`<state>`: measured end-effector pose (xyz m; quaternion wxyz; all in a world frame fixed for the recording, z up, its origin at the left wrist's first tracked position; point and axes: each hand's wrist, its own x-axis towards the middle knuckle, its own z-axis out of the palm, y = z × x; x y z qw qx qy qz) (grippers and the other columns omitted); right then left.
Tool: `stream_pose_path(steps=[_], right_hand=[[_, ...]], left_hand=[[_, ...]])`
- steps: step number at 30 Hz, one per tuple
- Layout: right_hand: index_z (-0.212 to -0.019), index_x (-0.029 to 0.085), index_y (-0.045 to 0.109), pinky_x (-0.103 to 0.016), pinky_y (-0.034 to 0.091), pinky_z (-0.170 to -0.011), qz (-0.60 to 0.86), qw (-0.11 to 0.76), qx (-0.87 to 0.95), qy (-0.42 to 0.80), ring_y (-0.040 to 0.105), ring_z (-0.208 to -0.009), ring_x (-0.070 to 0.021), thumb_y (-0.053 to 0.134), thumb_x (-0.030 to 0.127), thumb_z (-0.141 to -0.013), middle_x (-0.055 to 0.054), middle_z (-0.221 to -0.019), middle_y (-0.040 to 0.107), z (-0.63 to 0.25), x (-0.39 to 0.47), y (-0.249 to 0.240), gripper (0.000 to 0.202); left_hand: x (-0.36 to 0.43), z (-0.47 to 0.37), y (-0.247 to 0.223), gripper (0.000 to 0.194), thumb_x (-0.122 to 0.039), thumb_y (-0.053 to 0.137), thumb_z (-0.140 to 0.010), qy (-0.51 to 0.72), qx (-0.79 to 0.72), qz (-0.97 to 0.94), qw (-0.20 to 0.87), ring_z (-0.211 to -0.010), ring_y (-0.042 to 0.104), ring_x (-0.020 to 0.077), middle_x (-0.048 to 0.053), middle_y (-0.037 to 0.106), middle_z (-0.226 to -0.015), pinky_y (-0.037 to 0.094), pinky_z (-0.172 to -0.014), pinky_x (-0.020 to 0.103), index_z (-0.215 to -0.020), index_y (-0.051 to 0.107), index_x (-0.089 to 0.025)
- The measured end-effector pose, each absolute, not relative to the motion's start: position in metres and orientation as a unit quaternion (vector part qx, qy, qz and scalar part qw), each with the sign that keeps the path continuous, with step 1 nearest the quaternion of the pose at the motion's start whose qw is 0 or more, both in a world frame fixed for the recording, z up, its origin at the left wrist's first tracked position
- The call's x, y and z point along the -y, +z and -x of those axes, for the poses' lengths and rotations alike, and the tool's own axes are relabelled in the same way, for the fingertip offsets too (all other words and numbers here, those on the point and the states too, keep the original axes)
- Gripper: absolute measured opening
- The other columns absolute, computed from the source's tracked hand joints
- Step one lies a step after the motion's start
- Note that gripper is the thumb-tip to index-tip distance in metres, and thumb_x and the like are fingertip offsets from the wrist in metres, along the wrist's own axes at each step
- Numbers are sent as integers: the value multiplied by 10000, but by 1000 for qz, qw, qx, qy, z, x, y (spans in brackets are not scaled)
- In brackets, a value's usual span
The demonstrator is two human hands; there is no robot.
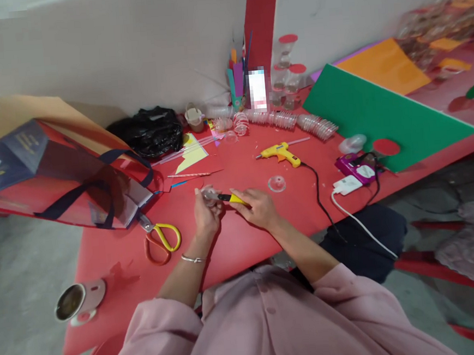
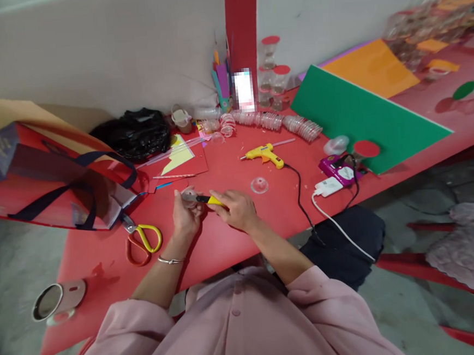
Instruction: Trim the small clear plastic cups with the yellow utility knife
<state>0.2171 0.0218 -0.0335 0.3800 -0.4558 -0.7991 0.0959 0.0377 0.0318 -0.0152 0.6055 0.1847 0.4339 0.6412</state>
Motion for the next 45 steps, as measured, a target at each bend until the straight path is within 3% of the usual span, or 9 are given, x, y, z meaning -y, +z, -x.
stream_pose_path(steps=[7,18,29,32,37,45], right_hand=[[-1393,254,656,-327,525,-830,457,386,793,113,682,-884,-205,600,473,-1008,-73,-937,751,-216,-23,-37,446],[-1369,248,671,-341,539,-809,477,380,783,122,694,-869,-218,606,478,-1002,-76,-942,760,-213,-29,-36,437],[-1431,315,618,-310,559,-912,493,411,749,166,734,-1044,-205,561,467,-1028,-61,-1171,775,-201,-99,-24,434],[-1418,298,632,-308,554,-912,478,416,756,163,729,-1033,-203,582,452,-1020,-70,-1164,774,-203,-114,-30,430],[-1397,266,650,-345,552,-871,451,416,774,157,712,-935,-218,607,457,-1002,-81,-1036,776,-211,-125,-41,441],[-1403,275,631,-368,535,-793,425,407,795,149,679,-835,-224,633,422,-981,-69,-961,757,-220,-125,-39,447]], left_hand=[[-32,-38,-15,502,-658,566,-945,629,-447,-181,609,-449,525,75,39,699,-808,340,-388,167,-1059,674,-181],[-43,-46,-15,479,-648,561,-937,634,-464,-150,600,-427,509,86,2,641,-733,322,-376,195,-987,666,-183],[-116,-68,-15,589,-733,446,-941,658,-489,-181,543,-336,430,107,-48,500,-509,272,-356,198,-999,654,-184],[-127,-66,-16,587,-718,424,-957,654,-493,-191,541,-328,434,110,-43,516,-509,268,-350,200,-1014,659,-183],[-136,-59,-21,559,-714,482,-940,675,-465,-160,550,-404,500,101,5,639,-684,330,-391,207,-1004,649,-185],[-142,-59,-15,517,-730,533,-912,649,-437,-131,609,-616,665,175,41,697,-758,433,-475,224,-1018,638,-235]])
